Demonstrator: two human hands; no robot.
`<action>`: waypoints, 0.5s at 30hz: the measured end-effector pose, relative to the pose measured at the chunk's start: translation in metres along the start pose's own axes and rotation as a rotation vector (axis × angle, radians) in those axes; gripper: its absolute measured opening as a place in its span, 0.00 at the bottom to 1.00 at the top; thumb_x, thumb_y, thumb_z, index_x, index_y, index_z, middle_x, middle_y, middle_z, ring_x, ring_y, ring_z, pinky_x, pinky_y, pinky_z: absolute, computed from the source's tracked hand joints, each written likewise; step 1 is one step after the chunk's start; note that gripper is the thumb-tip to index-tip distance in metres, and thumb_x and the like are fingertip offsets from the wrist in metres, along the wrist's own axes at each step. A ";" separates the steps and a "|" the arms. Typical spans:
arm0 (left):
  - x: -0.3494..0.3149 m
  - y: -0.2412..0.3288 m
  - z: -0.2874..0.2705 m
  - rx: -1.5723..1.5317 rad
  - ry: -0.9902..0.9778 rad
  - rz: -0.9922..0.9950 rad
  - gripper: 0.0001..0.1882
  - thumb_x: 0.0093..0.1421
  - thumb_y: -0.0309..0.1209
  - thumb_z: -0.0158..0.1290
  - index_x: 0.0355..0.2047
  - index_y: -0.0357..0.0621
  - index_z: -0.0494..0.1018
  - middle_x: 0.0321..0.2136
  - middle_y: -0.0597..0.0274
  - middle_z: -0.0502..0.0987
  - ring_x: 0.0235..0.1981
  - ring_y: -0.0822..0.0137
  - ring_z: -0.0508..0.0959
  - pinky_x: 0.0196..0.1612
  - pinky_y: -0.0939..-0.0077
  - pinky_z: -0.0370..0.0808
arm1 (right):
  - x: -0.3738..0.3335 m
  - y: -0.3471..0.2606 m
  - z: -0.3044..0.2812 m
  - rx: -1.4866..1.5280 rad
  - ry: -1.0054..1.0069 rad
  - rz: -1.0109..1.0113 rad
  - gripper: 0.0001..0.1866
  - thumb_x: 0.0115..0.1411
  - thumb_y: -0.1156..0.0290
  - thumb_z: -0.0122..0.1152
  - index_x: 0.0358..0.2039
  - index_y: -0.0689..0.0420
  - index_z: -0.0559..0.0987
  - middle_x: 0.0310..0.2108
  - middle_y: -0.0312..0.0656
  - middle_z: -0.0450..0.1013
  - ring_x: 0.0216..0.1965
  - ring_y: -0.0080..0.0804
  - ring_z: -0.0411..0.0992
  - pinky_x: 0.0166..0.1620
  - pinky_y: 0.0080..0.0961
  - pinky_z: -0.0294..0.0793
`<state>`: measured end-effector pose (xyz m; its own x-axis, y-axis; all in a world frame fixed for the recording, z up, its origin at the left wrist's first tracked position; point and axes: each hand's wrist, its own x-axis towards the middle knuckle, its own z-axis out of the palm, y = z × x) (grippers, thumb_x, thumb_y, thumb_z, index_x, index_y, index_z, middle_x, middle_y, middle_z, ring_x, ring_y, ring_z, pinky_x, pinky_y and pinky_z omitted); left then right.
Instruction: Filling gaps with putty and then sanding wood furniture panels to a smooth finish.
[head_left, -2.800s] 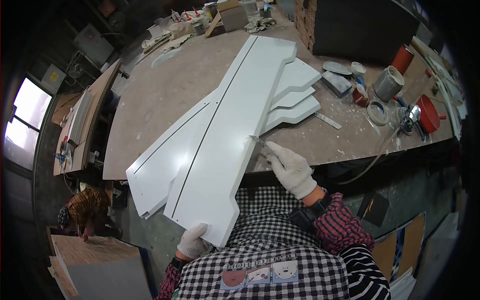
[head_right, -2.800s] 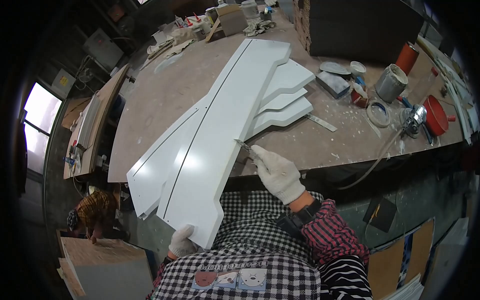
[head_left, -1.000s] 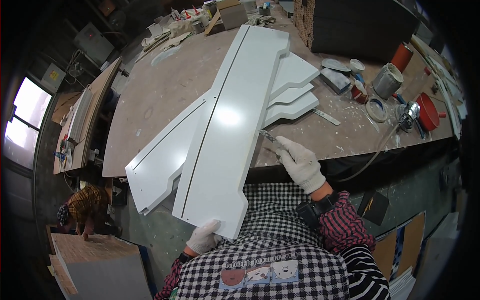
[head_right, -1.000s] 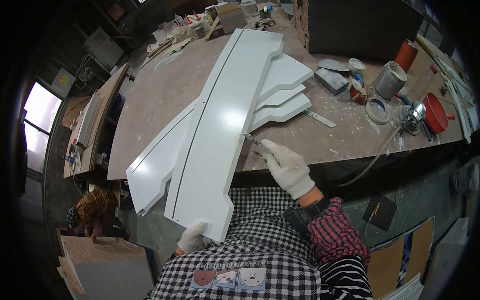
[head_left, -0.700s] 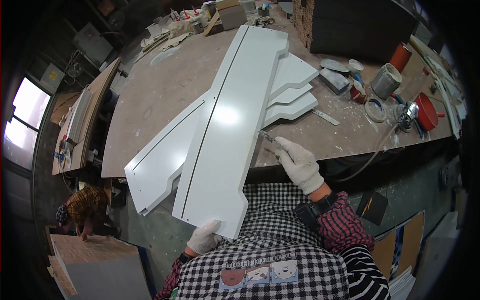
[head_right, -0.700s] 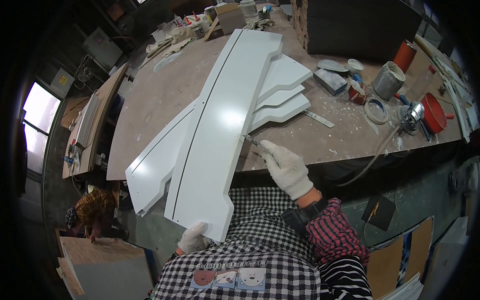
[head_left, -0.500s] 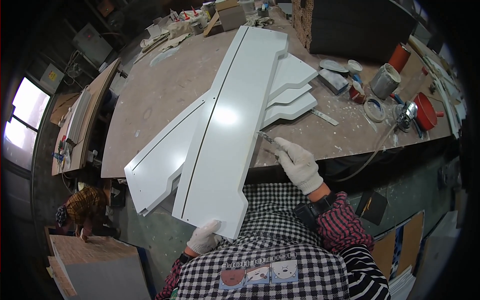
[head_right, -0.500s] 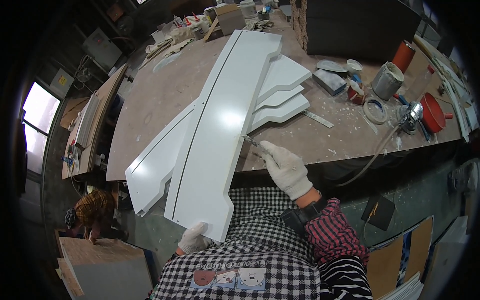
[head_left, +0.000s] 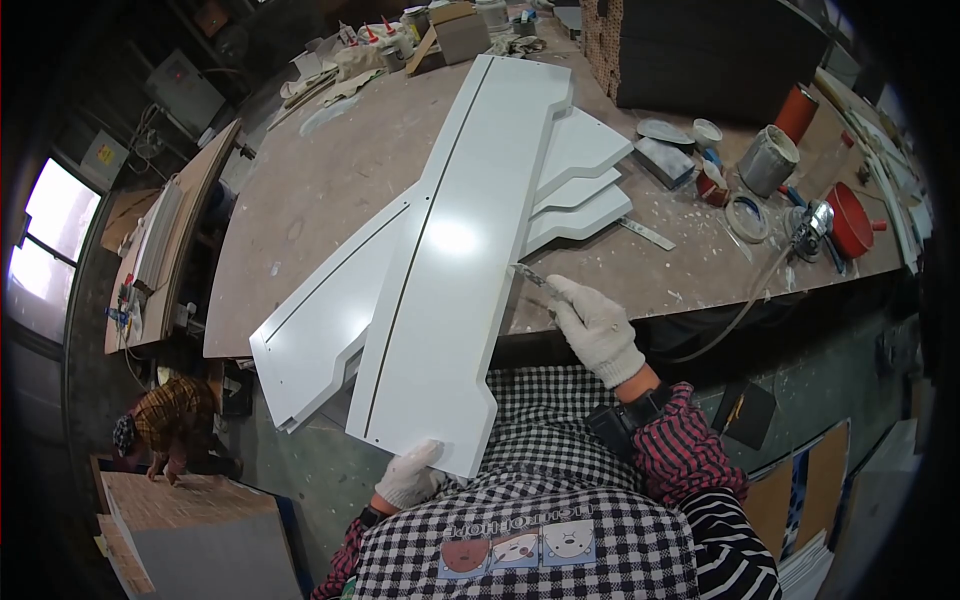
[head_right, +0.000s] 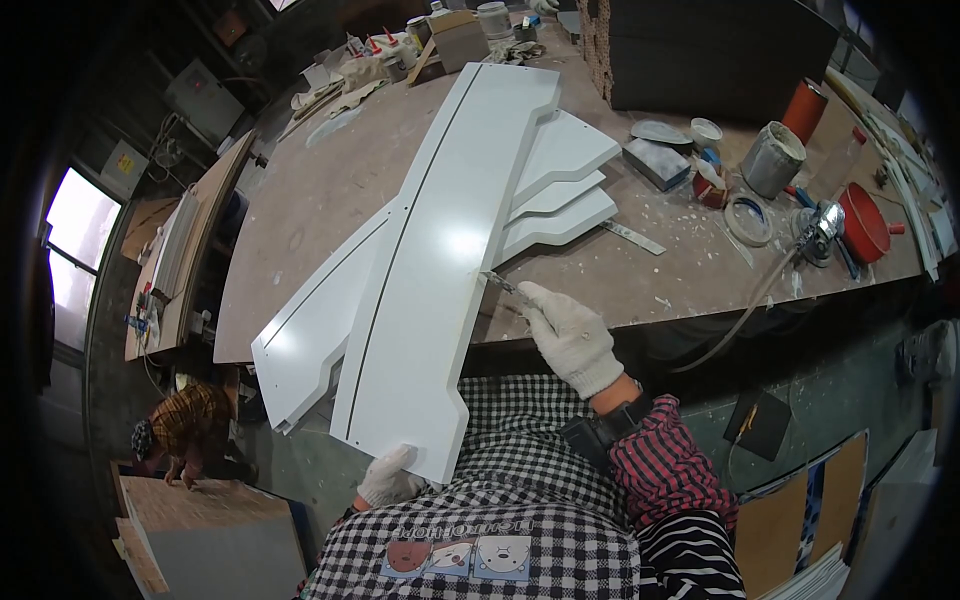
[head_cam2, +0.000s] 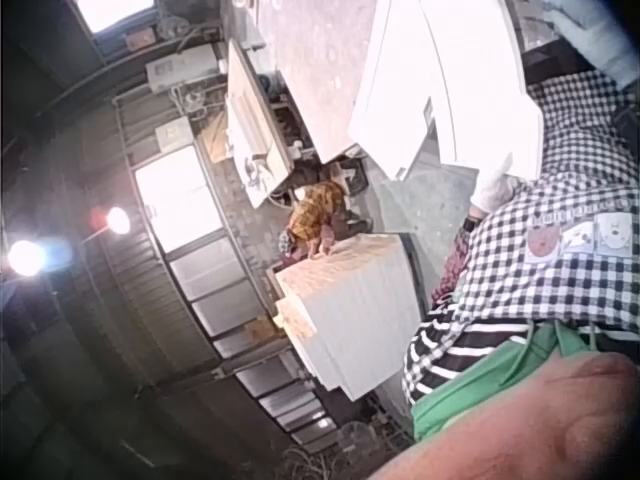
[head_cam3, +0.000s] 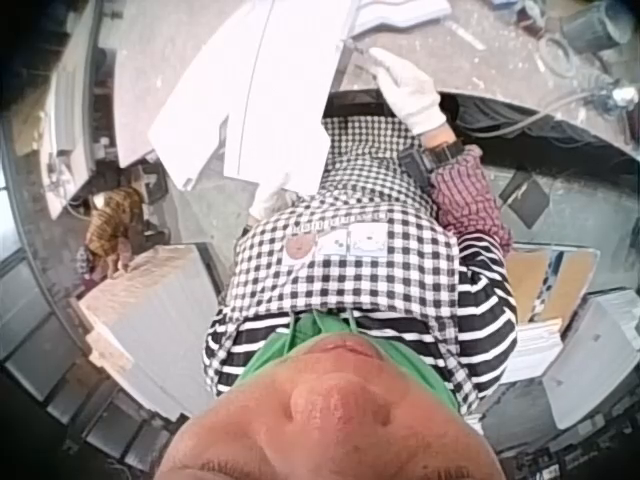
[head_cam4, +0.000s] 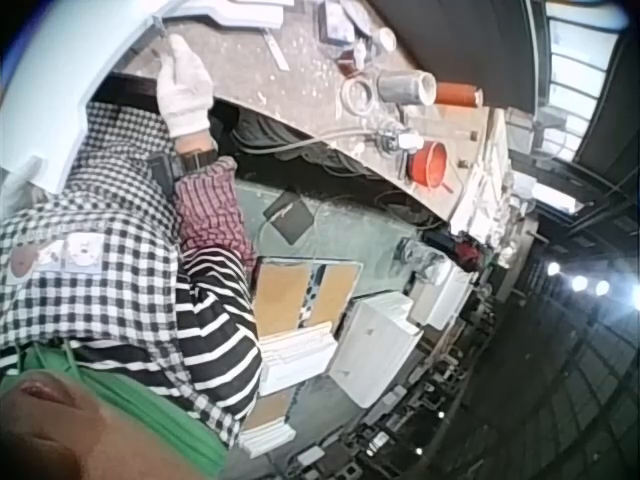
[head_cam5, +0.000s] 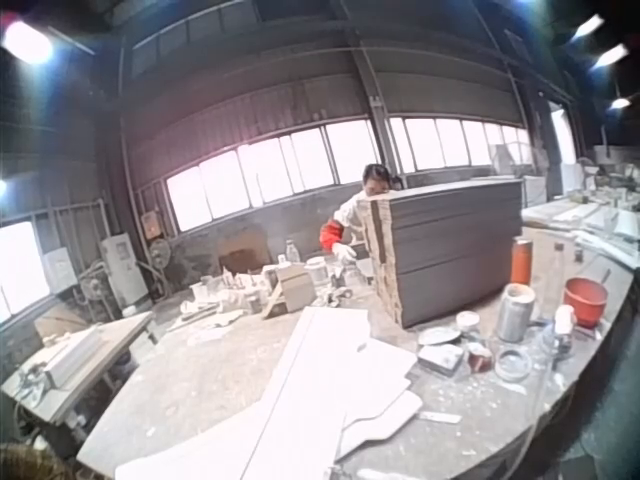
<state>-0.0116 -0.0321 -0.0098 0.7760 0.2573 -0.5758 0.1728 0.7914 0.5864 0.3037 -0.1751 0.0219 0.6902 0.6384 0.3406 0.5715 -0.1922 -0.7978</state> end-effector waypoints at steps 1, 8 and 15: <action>0.000 0.001 0.000 0.011 -0.036 -0.006 0.19 0.65 0.30 0.44 0.53 0.31 0.64 0.49 0.50 0.71 0.49 0.58 0.74 0.51 0.63 0.72 | 0.000 0.000 0.000 0.000 0.001 0.000 0.16 0.58 0.71 0.55 0.48 0.54 0.75 0.38 0.46 0.76 0.39 0.43 0.75 0.42 0.33 0.74; 0.001 0.000 0.001 -0.096 -0.192 0.011 0.19 0.65 0.30 0.44 0.53 0.31 0.63 0.48 0.48 0.72 0.47 0.55 0.74 0.48 0.59 0.74 | 0.000 0.001 0.001 0.021 -0.001 0.012 0.16 0.58 0.71 0.55 0.48 0.54 0.75 0.39 0.46 0.76 0.39 0.43 0.75 0.42 0.32 0.75; 0.000 0.001 0.007 0.081 -0.035 0.005 0.20 0.64 0.32 0.45 0.53 0.31 0.62 0.48 0.47 0.71 0.47 0.53 0.73 0.46 0.56 0.73 | 0.000 0.003 0.002 0.013 0.009 0.007 0.16 0.57 0.71 0.55 0.47 0.53 0.75 0.37 0.46 0.76 0.38 0.43 0.75 0.41 0.33 0.75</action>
<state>-0.0066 -0.0350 -0.0048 0.7973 0.2404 -0.5537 0.2163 0.7426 0.6338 0.3041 -0.1742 0.0181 0.6982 0.6301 0.3399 0.5609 -0.1864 -0.8066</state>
